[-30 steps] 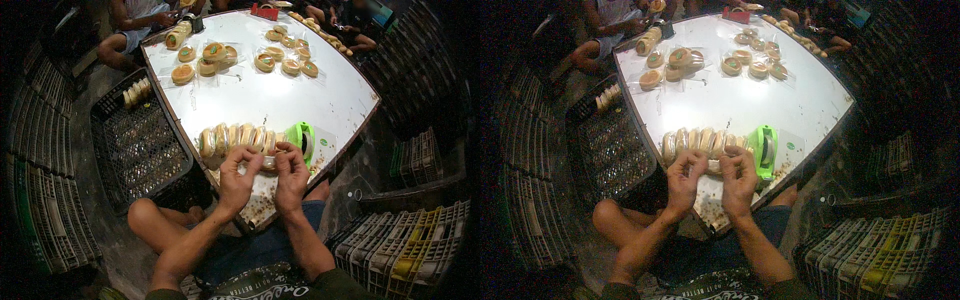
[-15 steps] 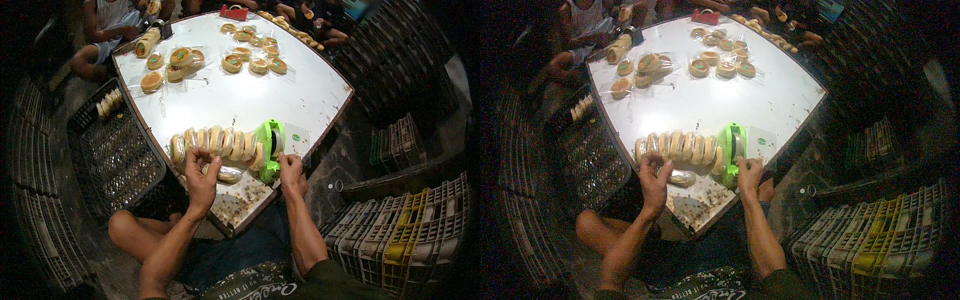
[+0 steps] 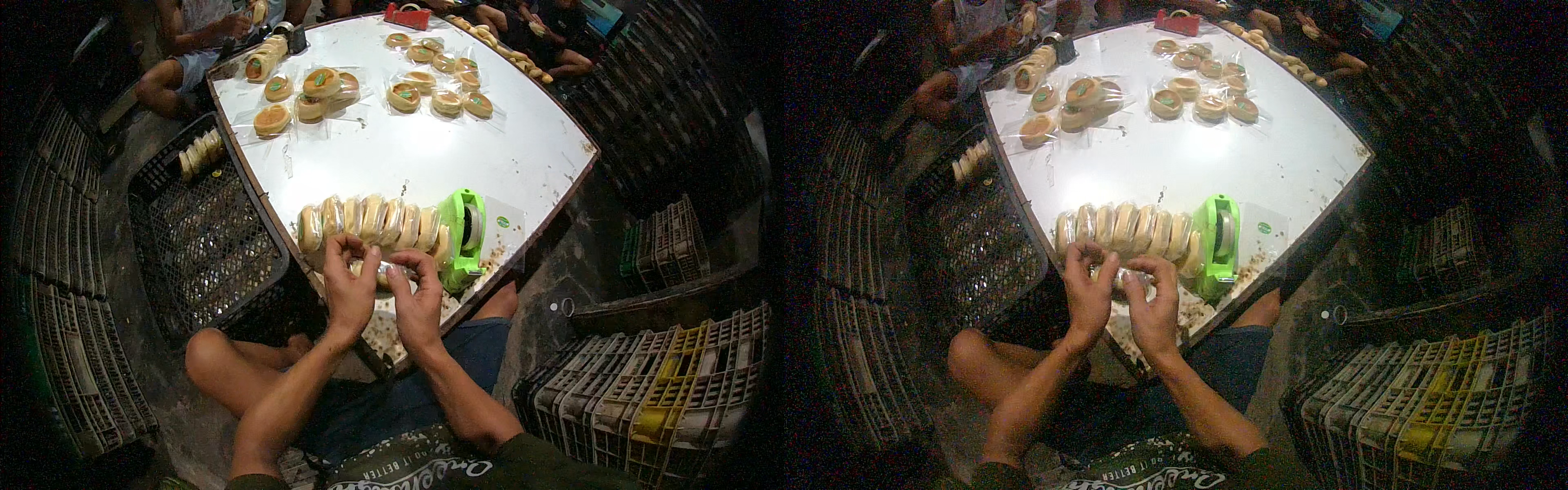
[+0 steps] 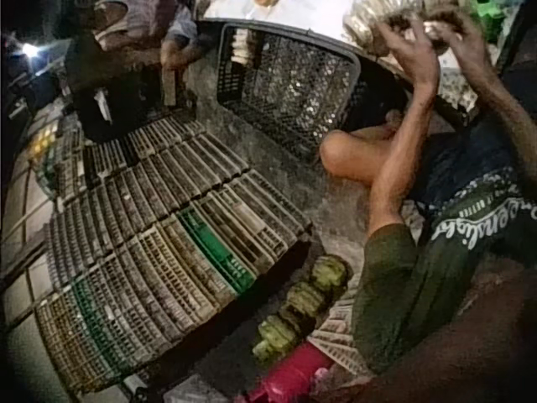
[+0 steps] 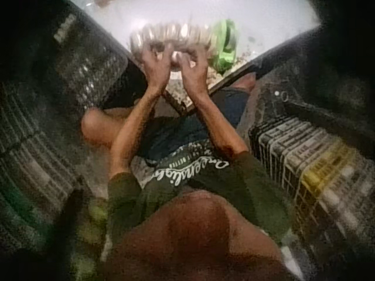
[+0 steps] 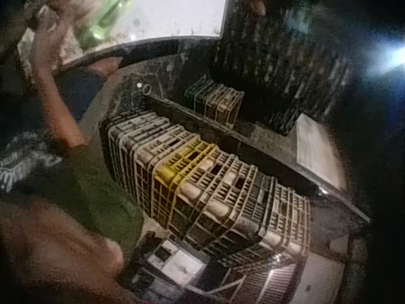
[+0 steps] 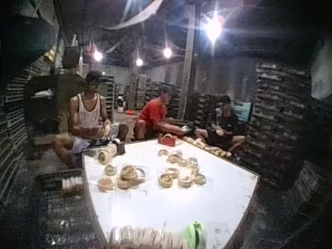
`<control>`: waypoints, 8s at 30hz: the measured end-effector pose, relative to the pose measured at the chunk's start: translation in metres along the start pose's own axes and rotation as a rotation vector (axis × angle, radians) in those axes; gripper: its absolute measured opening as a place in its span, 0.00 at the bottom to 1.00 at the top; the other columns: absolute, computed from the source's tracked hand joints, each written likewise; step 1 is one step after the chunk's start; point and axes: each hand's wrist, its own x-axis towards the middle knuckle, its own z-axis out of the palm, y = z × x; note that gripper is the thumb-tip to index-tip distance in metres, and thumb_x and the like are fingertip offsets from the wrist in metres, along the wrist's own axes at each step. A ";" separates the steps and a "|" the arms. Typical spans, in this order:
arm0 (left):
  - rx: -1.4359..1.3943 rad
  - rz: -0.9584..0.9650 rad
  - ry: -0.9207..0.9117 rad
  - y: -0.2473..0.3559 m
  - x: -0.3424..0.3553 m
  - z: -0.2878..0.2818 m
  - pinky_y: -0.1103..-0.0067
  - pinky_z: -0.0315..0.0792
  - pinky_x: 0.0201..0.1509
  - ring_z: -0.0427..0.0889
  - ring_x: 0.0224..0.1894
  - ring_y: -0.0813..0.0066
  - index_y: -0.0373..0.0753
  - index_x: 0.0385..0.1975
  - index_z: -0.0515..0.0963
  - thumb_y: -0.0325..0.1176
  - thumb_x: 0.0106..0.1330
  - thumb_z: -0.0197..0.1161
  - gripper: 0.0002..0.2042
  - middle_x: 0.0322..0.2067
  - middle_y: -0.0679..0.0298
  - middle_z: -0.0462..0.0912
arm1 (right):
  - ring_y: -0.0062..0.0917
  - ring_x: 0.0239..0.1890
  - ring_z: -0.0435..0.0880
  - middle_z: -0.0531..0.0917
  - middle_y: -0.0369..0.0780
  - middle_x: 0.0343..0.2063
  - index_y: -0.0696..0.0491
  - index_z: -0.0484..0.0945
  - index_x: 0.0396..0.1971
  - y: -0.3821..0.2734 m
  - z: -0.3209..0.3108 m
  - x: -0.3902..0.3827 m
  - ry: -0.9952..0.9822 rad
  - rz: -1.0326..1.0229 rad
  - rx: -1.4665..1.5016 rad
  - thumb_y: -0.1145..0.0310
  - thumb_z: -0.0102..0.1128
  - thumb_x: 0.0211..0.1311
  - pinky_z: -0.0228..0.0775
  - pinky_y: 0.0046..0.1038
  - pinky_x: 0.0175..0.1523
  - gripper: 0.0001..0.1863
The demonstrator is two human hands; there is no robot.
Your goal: The person sits on the floor and wraps small round buns in clear plastic bags using a handheld green tape dispenser. They place the wrapped buns into a black crate next to them.
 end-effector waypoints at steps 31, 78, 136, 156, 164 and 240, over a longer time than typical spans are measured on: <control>1.263 0.312 -0.648 -0.026 0.153 -0.132 0.62 0.76 0.51 0.74 0.52 0.52 0.52 0.61 0.66 0.49 0.41 0.78 0.42 0.51 0.55 0.72 | 0.44 0.50 0.76 0.72 0.46 0.52 0.47 0.64 0.60 0.050 0.097 0.168 -1.003 -0.652 -0.957 0.61 0.77 0.38 0.70 0.45 0.56 0.45; -0.017 -0.039 -0.178 0.053 0.062 -0.022 0.77 0.70 0.41 0.72 0.36 0.75 0.34 0.42 0.75 0.51 0.74 0.43 0.23 0.35 0.61 0.75 | 0.32 0.51 0.76 0.73 0.47 0.51 0.55 0.60 0.56 -0.034 -0.009 0.032 -0.312 -0.023 0.283 0.76 0.63 0.59 0.70 0.31 0.56 0.27; -0.187 -0.122 -0.122 0.064 -0.008 -0.019 0.85 0.77 0.40 0.81 0.33 0.80 0.32 0.66 0.51 0.18 0.59 0.64 0.36 0.28 0.63 0.80 | 0.38 0.42 0.79 0.79 0.44 0.39 0.58 0.79 0.39 -0.031 -0.031 0.030 -0.260 -0.462 -0.361 0.76 0.65 0.54 0.72 0.33 0.44 0.12; -0.226 -0.153 -0.023 0.031 -0.003 0.014 0.80 0.68 0.46 0.73 0.38 0.77 0.30 0.60 0.53 0.20 0.59 0.58 0.29 0.36 0.59 0.75 | 0.24 0.43 0.75 0.65 0.45 0.55 0.56 0.48 0.61 -0.028 -0.014 0.013 -0.083 0.074 0.358 0.83 0.51 0.59 0.71 0.28 0.51 0.32; -0.099 -0.086 -0.182 0.023 -0.002 0.002 0.83 0.71 0.40 0.75 0.30 0.79 0.30 0.68 0.48 0.22 0.60 0.60 0.37 0.27 0.65 0.77 | 0.43 0.47 0.74 0.76 0.51 0.41 0.65 0.78 0.31 0.099 -0.130 0.048 0.199 0.203 -0.574 0.58 0.64 0.57 0.64 0.40 0.55 0.20; 0.299 0.700 0.062 0.051 0.018 -0.022 0.74 0.70 0.48 0.75 0.41 0.70 0.35 0.37 0.73 0.34 0.72 0.56 0.08 0.38 0.56 0.75 | 0.31 0.40 0.76 0.76 0.44 0.37 0.58 0.69 0.35 -0.027 -0.032 0.031 -0.045 -0.487 -0.003 0.71 0.52 0.68 0.69 0.31 0.49 0.06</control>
